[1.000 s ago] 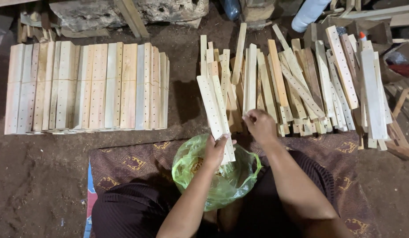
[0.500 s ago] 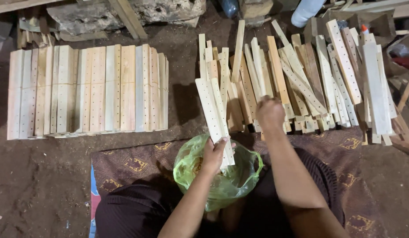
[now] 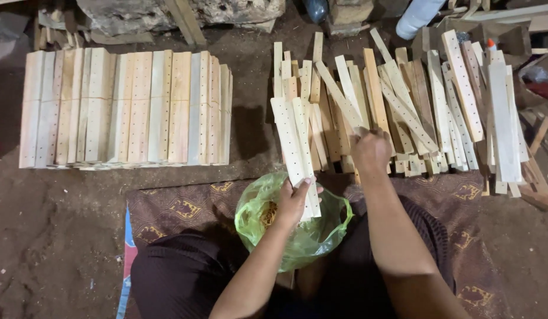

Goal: A person is threading a thin string through pre-drilled holes in wooden slats to assemble them, then stacking the finished pieces in a workshop.

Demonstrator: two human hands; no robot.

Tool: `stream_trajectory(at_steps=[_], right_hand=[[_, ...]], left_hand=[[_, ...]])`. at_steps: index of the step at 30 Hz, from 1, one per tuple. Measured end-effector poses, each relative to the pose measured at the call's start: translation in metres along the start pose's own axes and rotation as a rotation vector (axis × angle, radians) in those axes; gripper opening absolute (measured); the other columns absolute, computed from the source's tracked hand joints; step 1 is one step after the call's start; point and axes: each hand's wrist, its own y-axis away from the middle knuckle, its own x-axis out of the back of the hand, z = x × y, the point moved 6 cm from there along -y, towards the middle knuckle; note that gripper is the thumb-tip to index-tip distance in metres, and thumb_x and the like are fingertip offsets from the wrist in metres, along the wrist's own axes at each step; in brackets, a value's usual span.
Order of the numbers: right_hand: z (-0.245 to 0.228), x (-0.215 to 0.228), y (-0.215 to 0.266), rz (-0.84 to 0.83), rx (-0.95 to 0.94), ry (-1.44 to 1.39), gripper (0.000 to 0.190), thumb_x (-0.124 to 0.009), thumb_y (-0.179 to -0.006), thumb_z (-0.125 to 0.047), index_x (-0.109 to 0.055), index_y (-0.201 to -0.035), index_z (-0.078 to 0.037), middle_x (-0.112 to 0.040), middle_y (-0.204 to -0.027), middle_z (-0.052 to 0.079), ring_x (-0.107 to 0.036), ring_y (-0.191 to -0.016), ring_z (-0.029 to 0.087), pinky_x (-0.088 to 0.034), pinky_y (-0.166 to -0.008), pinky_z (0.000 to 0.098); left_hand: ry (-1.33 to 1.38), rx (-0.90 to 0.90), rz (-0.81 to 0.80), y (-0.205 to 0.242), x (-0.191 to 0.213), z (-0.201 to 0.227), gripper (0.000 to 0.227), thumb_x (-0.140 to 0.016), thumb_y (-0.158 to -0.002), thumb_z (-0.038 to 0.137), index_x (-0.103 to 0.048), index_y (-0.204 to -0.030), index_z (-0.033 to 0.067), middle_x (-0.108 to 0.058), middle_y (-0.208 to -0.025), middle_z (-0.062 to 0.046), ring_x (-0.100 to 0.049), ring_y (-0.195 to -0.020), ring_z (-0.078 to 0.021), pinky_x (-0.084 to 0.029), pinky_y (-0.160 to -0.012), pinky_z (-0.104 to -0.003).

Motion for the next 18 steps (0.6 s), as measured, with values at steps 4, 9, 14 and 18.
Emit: stream_trajectory(at_steps=[4, 9, 14, 18], right_hand=[[0.001, 0.034, 0.006, -0.056, -0.130, -0.107, 0.035, -0.072, -0.083, -0.033, -0.077, -0.106, -0.009, -0.069, -0.095, 0.015, -0.072, -0.082, 0.032, -0.061, -0.071, 0.0414], [-0.023, 0.104, 0.066, -0.312, -0.605, -1.260, 0.025, -0.080, -0.084, -0.030, -0.070, -0.074, -0.008, -0.056, -0.051, 0.005, -0.047, -0.044, 0.017, -0.032, -0.044, 0.0278], [-0.061, 0.165, 0.153, -0.242, -0.373, -1.276, 0.024, -0.083, -0.073, -0.009, -0.076, -0.095, -0.004, -0.072, -0.078, 0.013, -0.068, -0.069, 0.022, -0.055, -0.058, 0.0322], [-0.092, 0.182, 0.204, -0.316, -0.199, -1.086, 0.043, -0.093, -0.069, -0.017, -0.076, -0.108, -0.007, -0.069, -0.073, 0.009, -0.066, -0.065, 0.021, -0.056, -0.061, 0.0338]], left_hand=[[0.130, 0.002, 0.028, 0.005, 0.003, 0.004, 0.050, -0.056, -0.105, 0.028, -0.038, -0.136, -0.0078, -0.060, -0.131, -0.035, -0.069, -0.102, -0.0494, -0.061, -0.080, -0.062], [0.144, 0.004, 0.070, 0.025, 0.003, 0.022, 0.062, -0.043, -0.109, 0.044, -0.038, -0.143, -0.0073, -0.062, -0.130, -0.034, -0.071, -0.100, -0.0453, -0.063, -0.078, -0.059], [-0.294, 0.029, 0.213, 0.075, -0.009, 0.065, 0.091, -0.048, -0.101, 0.064, -0.035, -0.152, -0.0099, -0.041, -0.152, -0.034, -0.040, -0.144, -0.0426, -0.035, -0.119, -0.056], [-0.345, -0.068, 0.194, 0.097, 0.001, 0.066, 0.058, -0.049, -0.104, 0.049, -0.056, -0.140, 0.0050, -0.064, -0.132, -0.022, -0.059, -0.129, -0.0334, -0.052, -0.105, -0.049]])
